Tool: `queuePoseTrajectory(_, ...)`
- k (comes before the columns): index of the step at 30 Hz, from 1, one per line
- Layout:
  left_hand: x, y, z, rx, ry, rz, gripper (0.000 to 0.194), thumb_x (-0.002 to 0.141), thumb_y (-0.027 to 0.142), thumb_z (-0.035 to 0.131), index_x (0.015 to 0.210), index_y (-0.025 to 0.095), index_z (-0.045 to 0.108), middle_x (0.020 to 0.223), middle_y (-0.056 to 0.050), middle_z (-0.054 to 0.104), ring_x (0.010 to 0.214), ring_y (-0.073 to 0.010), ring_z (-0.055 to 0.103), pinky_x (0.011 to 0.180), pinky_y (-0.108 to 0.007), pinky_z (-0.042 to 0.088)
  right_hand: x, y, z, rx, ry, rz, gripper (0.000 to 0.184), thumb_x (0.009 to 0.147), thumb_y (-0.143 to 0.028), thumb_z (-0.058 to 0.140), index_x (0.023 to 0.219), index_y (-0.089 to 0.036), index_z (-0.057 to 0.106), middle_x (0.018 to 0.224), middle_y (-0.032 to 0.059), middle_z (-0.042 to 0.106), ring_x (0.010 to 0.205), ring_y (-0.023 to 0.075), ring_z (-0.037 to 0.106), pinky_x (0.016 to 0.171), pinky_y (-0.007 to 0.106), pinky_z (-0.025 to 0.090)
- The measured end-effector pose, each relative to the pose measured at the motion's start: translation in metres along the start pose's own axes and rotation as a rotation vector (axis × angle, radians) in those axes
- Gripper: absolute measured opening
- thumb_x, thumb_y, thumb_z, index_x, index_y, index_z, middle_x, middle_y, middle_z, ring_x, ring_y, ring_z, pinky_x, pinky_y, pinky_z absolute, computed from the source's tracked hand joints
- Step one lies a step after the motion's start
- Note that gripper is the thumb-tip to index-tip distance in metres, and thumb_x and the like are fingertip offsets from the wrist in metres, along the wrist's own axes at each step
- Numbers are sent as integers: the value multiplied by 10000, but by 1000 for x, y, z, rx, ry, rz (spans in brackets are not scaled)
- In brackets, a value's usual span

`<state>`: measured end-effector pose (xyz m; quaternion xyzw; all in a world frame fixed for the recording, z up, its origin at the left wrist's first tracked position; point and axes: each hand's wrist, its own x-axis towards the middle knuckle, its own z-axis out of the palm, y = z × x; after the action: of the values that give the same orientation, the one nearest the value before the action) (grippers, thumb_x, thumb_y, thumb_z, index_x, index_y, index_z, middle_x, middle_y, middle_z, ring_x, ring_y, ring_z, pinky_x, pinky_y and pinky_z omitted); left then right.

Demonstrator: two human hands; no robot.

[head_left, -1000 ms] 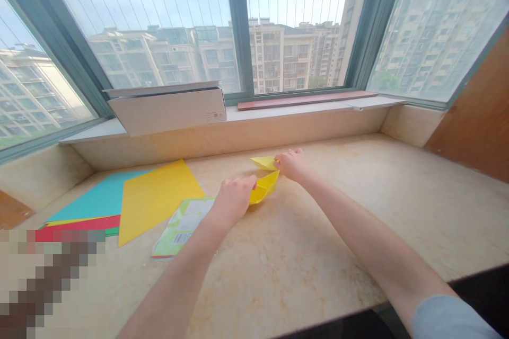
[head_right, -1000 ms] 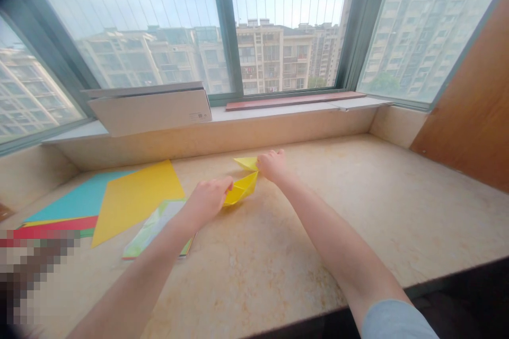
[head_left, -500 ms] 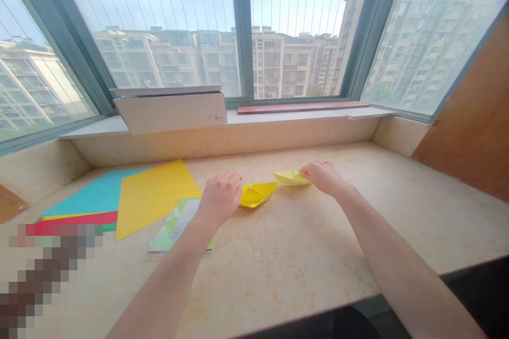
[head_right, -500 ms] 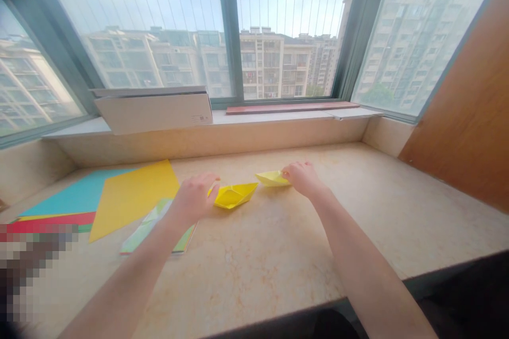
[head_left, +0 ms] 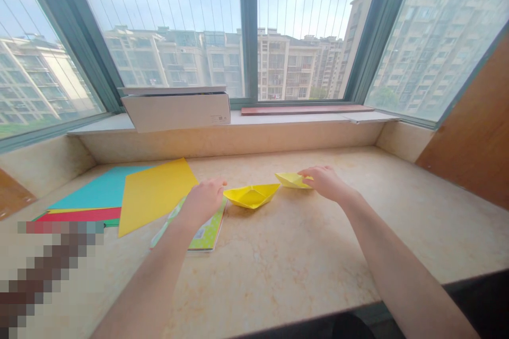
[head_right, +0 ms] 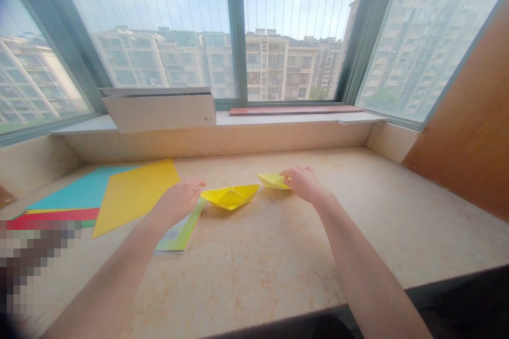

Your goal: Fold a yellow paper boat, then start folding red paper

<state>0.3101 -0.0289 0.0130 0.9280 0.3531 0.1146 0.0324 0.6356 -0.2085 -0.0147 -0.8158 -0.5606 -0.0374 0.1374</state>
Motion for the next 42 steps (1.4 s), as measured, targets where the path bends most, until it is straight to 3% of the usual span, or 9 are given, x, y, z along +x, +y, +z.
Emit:
queuePoseTrajectory(5,-4,-2,2,-49,-90,8,455,897,80,402,1227,224,681,1061,-127,772,920,-295,736,778,-367,524,-2,-1,-6,54,-36,16,234,962,-201,592,1088,-248,784,1122,57,785,1037,223,707,912,324,490)
queuePoseTrajectory(10,-4,2,-4,-150,-92,71,389,976,207,375,1174,210,711,1155,-100,759,1045,-251,713,887,-324,515,-2,4,-12,95,-84,120,219,1006,-343,613,1141,-192,698,1165,71,712,1009,210,683,906,409,558)
queuePoseTrajectory(14,-4,9,-4,-439,-157,119,427,1006,401,399,1235,190,691,1106,-73,772,912,-223,740,821,-309,566,1,10,-13,152,-148,224,291,1001,-367,627,1227,-186,650,1255,85,658,1035,226,672,880,422,583)
queuePoseTrajectory(17,-3,15,8,-635,-138,203,436,1005,360,379,1274,156,656,1195,-105,740,878,-205,751,802,-329,607,2,6,-10,219,-215,256,309,999,-363,631,1251,-185,638,1267,88,652,1039,230,673,875,424,586)
queuePoseTrajectory(20,0,19,24,-588,-49,265,422,982,240,353,1267,170,656,1214,-113,721,898,-201,743,778,-342,625,2,-2,-5,286,-260,235,327,995,-362,638,1264,-176,628,1258,91,653,1037,231,675,871,431,588)
queuePoseTrajectory(23,3,20,36,-504,17,300,425,940,144,365,1229,194,673,1281,-105,683,1142,-224,675,976,-396,573,0,-10,-3,327,-274,191,322,996,-364,636,1256,-173,630,1243,89,659,1026,227,679,867,428,589)
queuePoseTrajectory(29,9,22,30,-294,124,256,425,1006,167,344,1335,200,611,1379,-123,598,1277,-243,593,1117,-427,461,-5,-14,-7,329,-234,126,278,1007,-364,618,1219,-187,651,1239,86,665,1026,218,674,886,424,581)
queuePoseTrajectory(35,41,27,23,-79,-71,289,420,905,84,513,1271,223,664,1303,-98,688,1173,-246,673,1024,-348,508,-4,-20,-12,302,-204,91,309,997,-361,634,1249,-182,639,1265,89,653,1048,232,672,887,434,582)
queuePoseTrajectory(42,64,40,21,28,-191,328,441,894,200,641,1330,264,625,1291,-71,711,1153,-277,687,952,-327,507,-2,-28,-11,219,-114,104,313,1000,-355,629,1270,-197,630,1298,97,638,1079,234,662,911,445,573)
